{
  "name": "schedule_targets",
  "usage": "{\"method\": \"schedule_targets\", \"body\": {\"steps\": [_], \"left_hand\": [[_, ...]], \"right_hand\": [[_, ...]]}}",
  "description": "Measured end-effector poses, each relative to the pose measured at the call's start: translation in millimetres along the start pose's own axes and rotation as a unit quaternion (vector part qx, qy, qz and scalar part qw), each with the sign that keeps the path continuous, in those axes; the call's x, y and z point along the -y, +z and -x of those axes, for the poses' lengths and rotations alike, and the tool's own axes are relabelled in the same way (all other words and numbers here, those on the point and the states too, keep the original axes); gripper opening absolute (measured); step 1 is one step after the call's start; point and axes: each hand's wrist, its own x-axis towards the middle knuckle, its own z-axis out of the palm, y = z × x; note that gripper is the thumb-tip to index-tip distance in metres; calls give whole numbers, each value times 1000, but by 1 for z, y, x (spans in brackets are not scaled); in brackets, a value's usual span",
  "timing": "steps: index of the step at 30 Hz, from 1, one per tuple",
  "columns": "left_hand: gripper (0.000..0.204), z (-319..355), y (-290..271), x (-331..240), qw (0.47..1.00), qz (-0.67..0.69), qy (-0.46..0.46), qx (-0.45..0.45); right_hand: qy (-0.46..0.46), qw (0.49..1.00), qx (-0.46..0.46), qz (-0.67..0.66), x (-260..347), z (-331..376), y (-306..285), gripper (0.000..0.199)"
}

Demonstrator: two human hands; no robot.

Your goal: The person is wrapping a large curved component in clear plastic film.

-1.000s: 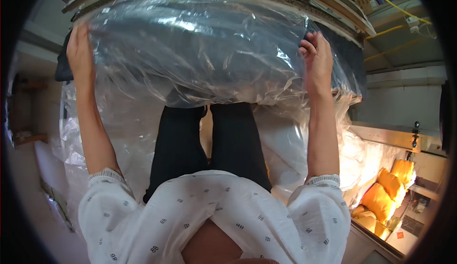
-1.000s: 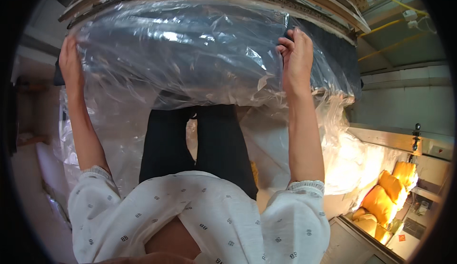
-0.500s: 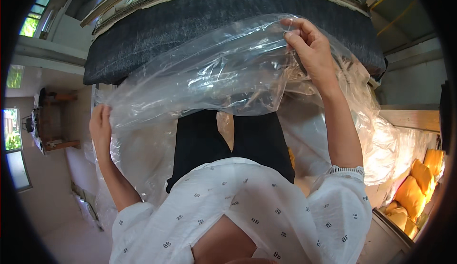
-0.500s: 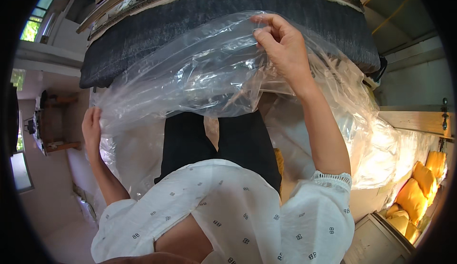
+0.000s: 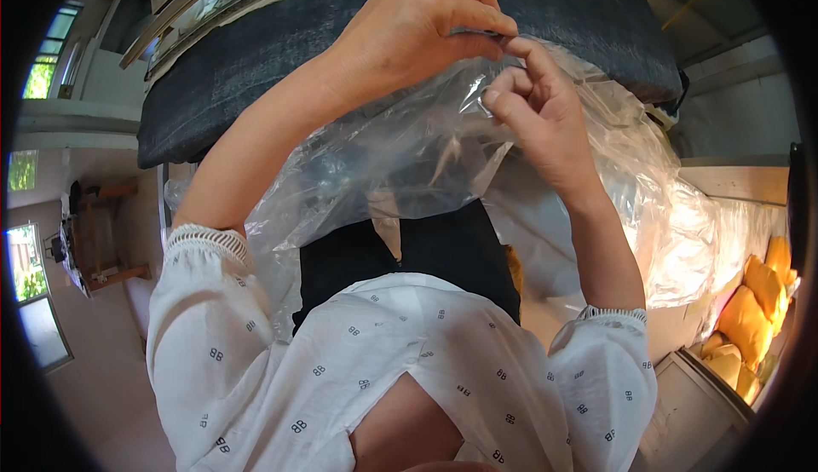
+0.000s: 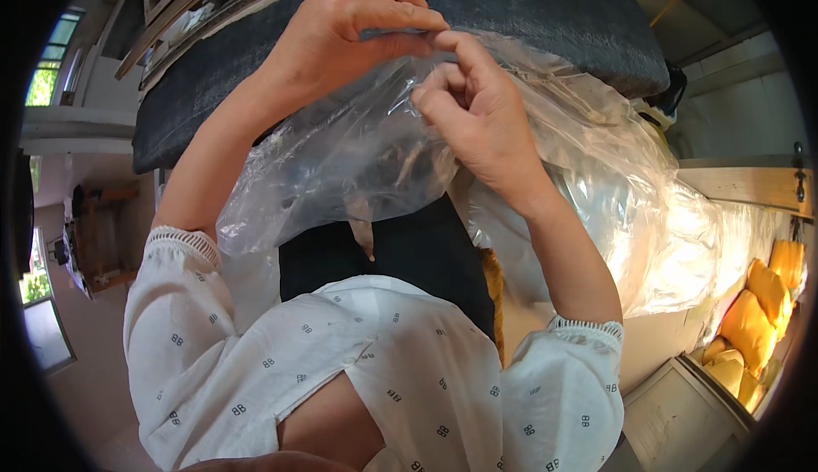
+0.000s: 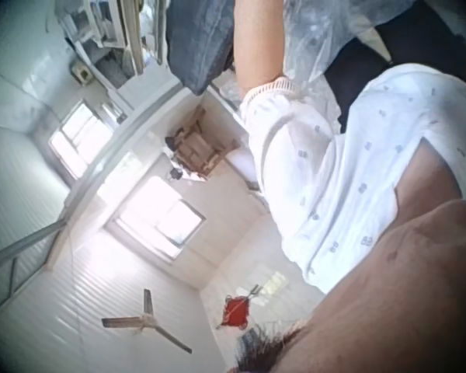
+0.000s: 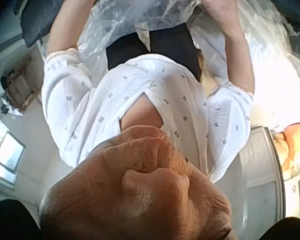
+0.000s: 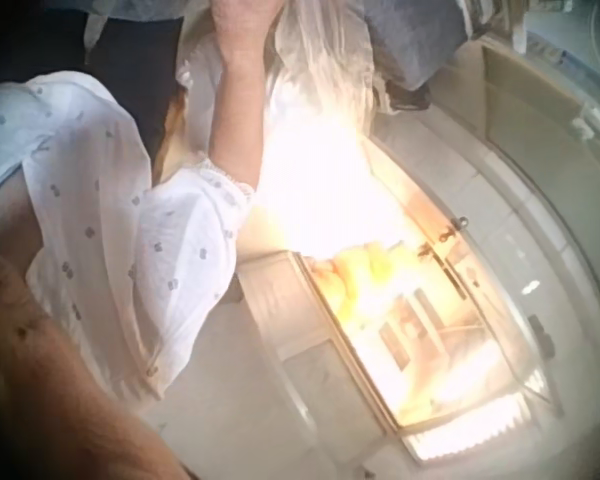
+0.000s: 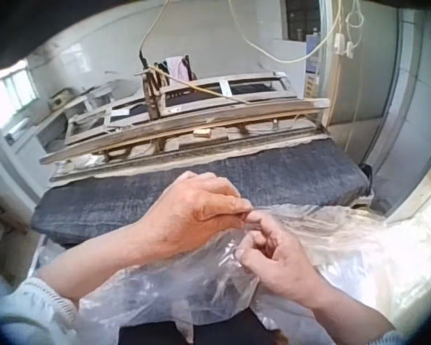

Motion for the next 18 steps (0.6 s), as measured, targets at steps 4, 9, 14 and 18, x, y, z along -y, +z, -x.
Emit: {"method": "schedule_targets", "body": {"steps": [4, 9, 14, 18], "left_hand": [[15, 10, 24, 17, 962, 260, -71, -36], [16, 10, 40, 18, 916, 387, -55, -88], [9, 6, 27, 1, 882, 433, -150, -111], [26, 21, 28, 20, 866, 458, -188, -69]], "right_hand": [[57, 998, 15, 9, 21, 3, -29, 29], [-73, 973, -21, 219, 24, -14, -57, 12], [-25, 969, -17, 244, 23, -4, -24, 23], [101, 984, 113, 89, -8, 4, -3, 24]]}}
